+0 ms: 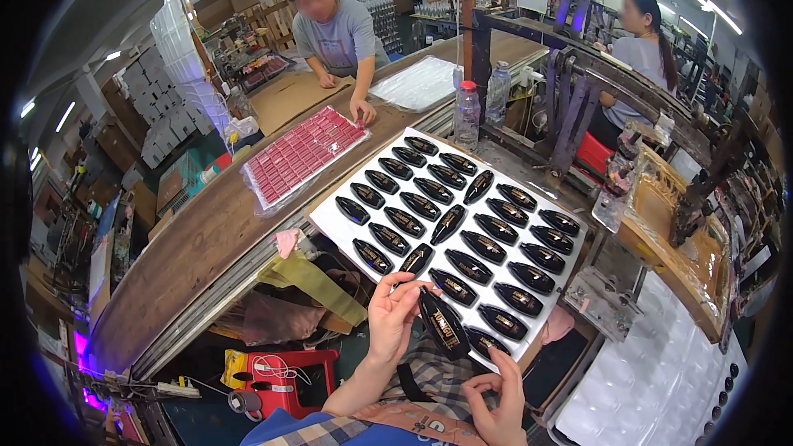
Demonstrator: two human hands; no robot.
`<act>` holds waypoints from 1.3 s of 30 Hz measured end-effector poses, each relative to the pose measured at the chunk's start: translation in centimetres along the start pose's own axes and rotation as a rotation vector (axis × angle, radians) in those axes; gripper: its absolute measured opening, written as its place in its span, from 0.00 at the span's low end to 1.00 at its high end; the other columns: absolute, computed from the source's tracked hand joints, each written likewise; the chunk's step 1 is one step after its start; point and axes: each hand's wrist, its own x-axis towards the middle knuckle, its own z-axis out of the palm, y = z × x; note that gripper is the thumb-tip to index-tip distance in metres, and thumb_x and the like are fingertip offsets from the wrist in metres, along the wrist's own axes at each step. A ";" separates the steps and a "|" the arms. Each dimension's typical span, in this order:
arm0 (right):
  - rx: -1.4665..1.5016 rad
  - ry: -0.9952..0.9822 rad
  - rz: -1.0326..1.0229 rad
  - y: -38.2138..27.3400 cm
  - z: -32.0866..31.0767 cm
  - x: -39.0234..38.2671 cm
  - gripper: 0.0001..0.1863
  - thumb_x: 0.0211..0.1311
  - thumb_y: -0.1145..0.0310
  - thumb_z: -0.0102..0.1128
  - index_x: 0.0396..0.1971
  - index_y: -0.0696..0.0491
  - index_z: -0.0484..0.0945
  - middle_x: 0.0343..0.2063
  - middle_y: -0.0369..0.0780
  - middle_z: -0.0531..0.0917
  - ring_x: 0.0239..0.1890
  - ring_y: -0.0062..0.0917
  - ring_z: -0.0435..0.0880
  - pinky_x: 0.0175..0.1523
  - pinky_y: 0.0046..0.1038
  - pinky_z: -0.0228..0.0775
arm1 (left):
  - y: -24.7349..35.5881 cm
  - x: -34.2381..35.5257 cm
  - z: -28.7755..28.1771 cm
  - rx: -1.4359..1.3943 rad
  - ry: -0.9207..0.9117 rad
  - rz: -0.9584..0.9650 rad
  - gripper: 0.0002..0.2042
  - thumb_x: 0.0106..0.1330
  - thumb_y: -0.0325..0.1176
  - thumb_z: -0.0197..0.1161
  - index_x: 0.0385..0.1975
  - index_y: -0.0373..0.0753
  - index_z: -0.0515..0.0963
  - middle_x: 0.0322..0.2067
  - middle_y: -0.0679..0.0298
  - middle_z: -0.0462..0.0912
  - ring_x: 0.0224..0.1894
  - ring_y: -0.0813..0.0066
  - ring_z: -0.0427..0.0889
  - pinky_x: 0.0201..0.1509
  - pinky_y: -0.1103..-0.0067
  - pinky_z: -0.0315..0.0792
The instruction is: Printing designs or labels onto small black plastic parts using a manual screen printing press.
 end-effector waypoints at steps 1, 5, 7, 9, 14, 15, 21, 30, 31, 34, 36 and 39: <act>0.000 -0.003 0.001 0.0 0.1 0.0 0.28 0.54 0.82 0.51 0.56 0.58 0.54 0.53 0.42 0.64 0.33 0.19 0.74 0.34 0.16 0.66 | 0.0 0.0 -0.1 -0.002 -0.001 -0.002 0.10 0.61 0.22 0.49 0.42 0.34 0.63 0.35 0.52 0.78 0.38 0.70 0.78 0.35 0.88 0.71; -0.005 0.006 -0.014 -0.1 0.2 0.0 0.28 0.54 0.82 0.50 0.56 0.58 0.54 0.53 0.42 0.64 0.33 0.19 0.75 0.35 0.17 0.66 | -0.1 -0.1 -0.6 -0.010 -0.008 -0.019 0.10 0.61 0.22 0.50 0.42 0.33 0.64 0.37 0.52 0.76 0.40 0.68 0.78 0.43 0.79 0.73; -0.011 -0.001 -0.009 -0.3 0.3 0.0 0.28 0.54 0.82 0.50 0.56 0.58 0.54 0.53 0.42 0.64 0.33 0.19 0.75 0.35 0.17 0.66 | -0.1 -0.1 -0.8 -0.006 -0.010 -0.017 0.10 0.61 0.22 0.50 0.42 0.33 0.64 0.37 0.52 0.76 0.40 0.68 0.78 0.43 0.79 0.73; -0.008 0.019 -0.021 -0.5 0.5 0.2 0.28 0.55 0.82 0.50 0.56 0.58 0.54 0.47 0.42 0.69 0.32 0.19 0.74 0.34 0.16 0.65 | -0.2 -0.1 -0.9 -0.001 -0.014 -0.015 0.10 0.61 0.22 0.50 0.42 0.33 0.64 0.37 0.52 0.76 0.40 0.68 0.78 0.43 0.79 0.73; -0.084 -0.011 -0.014 -0.1 0.5 0.2 0.27 0.55 0.81 0.50 0.56 0.57 0.55 0.31 0.39 0.74 0.30 0.19 0.74 0.33 0.16 0.64 | 0.0 -0.2 -1.2 -0.001 0.006 -0.021 0.10 0.61 0.22 0.50 0.42 0.33 0.63 0.37 0.52 0.76 0.40 0.67 0.78 0.43 0.79 0.73; -0.085 -0.007 -0.018 0.0 0.6 0.2 0.27 0.55 0.81 0.50 0.56 0.57 0.55 0.27 0.38 0.74 0.30 0.18 0.73 0.33 0.16 0.64 | 0.0 -0.3 -1.3 0.002 0.009 -0.018 0.10 0.61 0.22 0.50 0.42 0.33 0.63 0.37 0.52 0.76 0.40 0.67 0.78 0.43 0.79 0.73; -0.028 -0.017 0.002 -0.6 0.5 0.2 0.28 0.55 0.81 0.50 0.56 0.56 0.54 0.27 0.39 0.74 0.30 0.19 0.74 0.34 0.16 0.64 | -0.2 -0.2 -0.7 -0.007 0.035 -0.014 0.10 0.61 0.22 0.49 0.42 0.34 0.63 0.35 0.53 0.77 0.38 0.71 0.78 0.33 0.90 0.69; -0.020 -0.017 0.036 -0.2 0.7 0.5 0.28 0.54 0.82 0.49 0.56 0.56 0.54 0.27 0.39 0.74 0.30 0.19 0.73 0.35 0.16 0.64 | -0.2 0.1 -1.3 0.004 0.049 -0.017 0.10 0.61 0.23 0.48 0.42 0.34 0.63 0.35 0.54 0.77 0.38 0.70 0.78 0.33 0.89 0.69; -0.021 -0.019 0.035 -0.3 0.8 0.5 0.28 0.54 0.82 0.49 0.56 0.56 0.54 0.27 0.39 0.74 0.30 0.19 0.73 0.35 0.16 0.64 | -0.3 0.1 -1.3 0.007 0.051 -0.016 0.10 0.61 0.23 0.48 0.42 0.34 0.63 0.35 0.54 0.77 0.38 0.70 0.78 0.33 0.89 0.69; 0.005 -0.012 0.048 -0.4 0.9 0.7 0.28 0.54 0.82 0.50 0.56 0.56 0.55 0.27 0.39 0.74 0.30 0.19 0.73 0.35 0.16 0.64 | -0.3 0.2 -1.8 0.001 0.048 -0.017 0.10 0.61 0.22 0.49 0.42 0.33 0.63 0.36 0.53 0.77 0.39 0.68 0.78 0.38 0.84 0.71; -0.019 0.001 0.039 -0.1 0.9 0.7 0.28 0.54 0.82 0.51 0.56 0.57 0.55 0.27 0.39 0.74 0.30 0.18 0.73 0.36 0.16 0.64 | -0.2 0.3 -1.9 -0.006 0.041 -0.017 0.10 0.61 0.21 0.50 0.42 0.32 0.63 0.37 0.51 0.76 0.40 0.67 0.77 0.43 0.79 0.73; -0.028 -0.006 0.040 -0.3 1.0 0.9 0.28 0.54 0.82 0.51 0.55 0.57 0.56 0.27 0.39 0.74 0.29 0.18 0.73 0.36 0.16 0.64 | 0.0 0.4 -1.6 0.005 0.063 -0.006 0.09 0.61 0.23 0.49 0.42 0.35 0.63 0.35 0.54 0.78 0.38 0.70 0.78 0.33 0.90 0.69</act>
